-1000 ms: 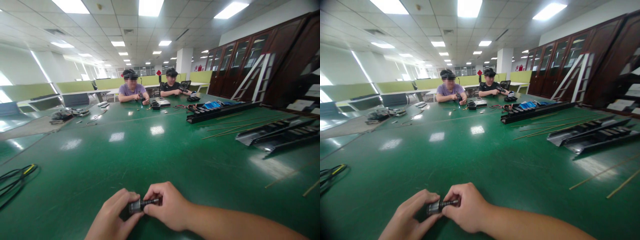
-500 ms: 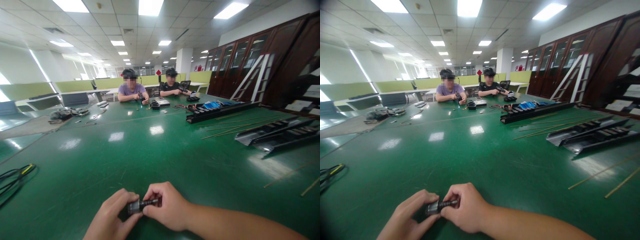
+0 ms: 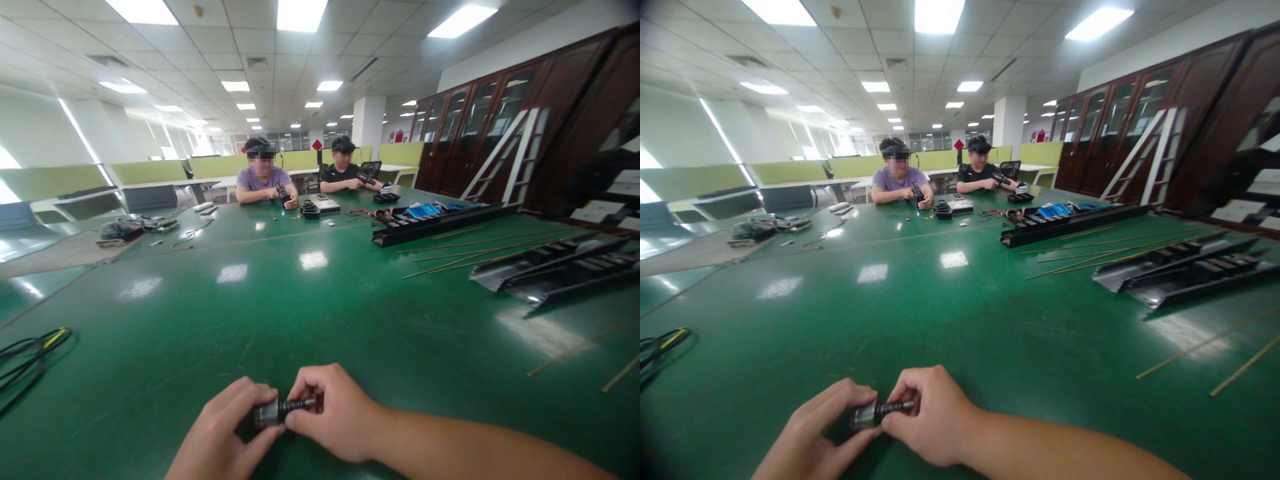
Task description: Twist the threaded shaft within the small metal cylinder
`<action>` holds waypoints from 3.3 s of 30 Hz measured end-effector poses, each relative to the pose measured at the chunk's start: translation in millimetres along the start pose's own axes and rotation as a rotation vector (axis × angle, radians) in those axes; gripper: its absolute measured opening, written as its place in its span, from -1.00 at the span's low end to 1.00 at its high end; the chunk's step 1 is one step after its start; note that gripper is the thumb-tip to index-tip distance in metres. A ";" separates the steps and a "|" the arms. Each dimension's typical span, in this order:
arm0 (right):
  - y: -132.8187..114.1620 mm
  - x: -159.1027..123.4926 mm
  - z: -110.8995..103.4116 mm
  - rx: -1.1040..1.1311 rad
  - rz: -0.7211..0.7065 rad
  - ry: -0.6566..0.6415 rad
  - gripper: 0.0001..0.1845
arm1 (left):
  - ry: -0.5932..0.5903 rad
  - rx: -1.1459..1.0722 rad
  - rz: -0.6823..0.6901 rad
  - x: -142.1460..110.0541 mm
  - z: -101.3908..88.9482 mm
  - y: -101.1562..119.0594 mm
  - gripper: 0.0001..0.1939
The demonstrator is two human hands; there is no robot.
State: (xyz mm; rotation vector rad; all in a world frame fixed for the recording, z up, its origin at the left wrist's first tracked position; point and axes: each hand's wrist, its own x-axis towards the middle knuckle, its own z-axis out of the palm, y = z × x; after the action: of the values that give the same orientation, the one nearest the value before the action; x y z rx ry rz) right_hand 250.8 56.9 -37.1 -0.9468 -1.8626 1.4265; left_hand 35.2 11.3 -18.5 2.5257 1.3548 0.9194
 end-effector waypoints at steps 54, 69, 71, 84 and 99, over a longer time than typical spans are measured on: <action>-2.5 -0.4 -1.5 -0.031 0.012 -0.001 -0.89 | 0.002 0.019 0.026 0.9 -5.0 1.3 -0.77; -4.3 -1.0 -2.4 -0.038 0.003 -0.001 -0.90 | -0.024 0.014 0.021 2.2 -6.1 1.8 -0.79; -4.6 -1.1 -2.2 -0.033 0.006 -0.002 -0.90 | -0.033 0.011 0.022 2.4 -6.4 1.8 -0.78; -1.5 -0.3 -1.8 -0.022 0.020 -0.007 -0.89 | -0.064 0.017 -0.006 -2.0 -5.3 -2.8 -0.76; -0.3 0.0 -1.4 -0.045 0.016 -0.004 -0.88 | -0.025 0.010 0.013 1.1 -8.2 -1.6 -0.76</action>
State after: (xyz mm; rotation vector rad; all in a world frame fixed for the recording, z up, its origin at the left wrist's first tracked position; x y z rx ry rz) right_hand 251.8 57.5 -36.5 -0.9828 -1.9020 1.4019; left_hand 29.9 11.8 -12.0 2.5478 1.3414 0.8830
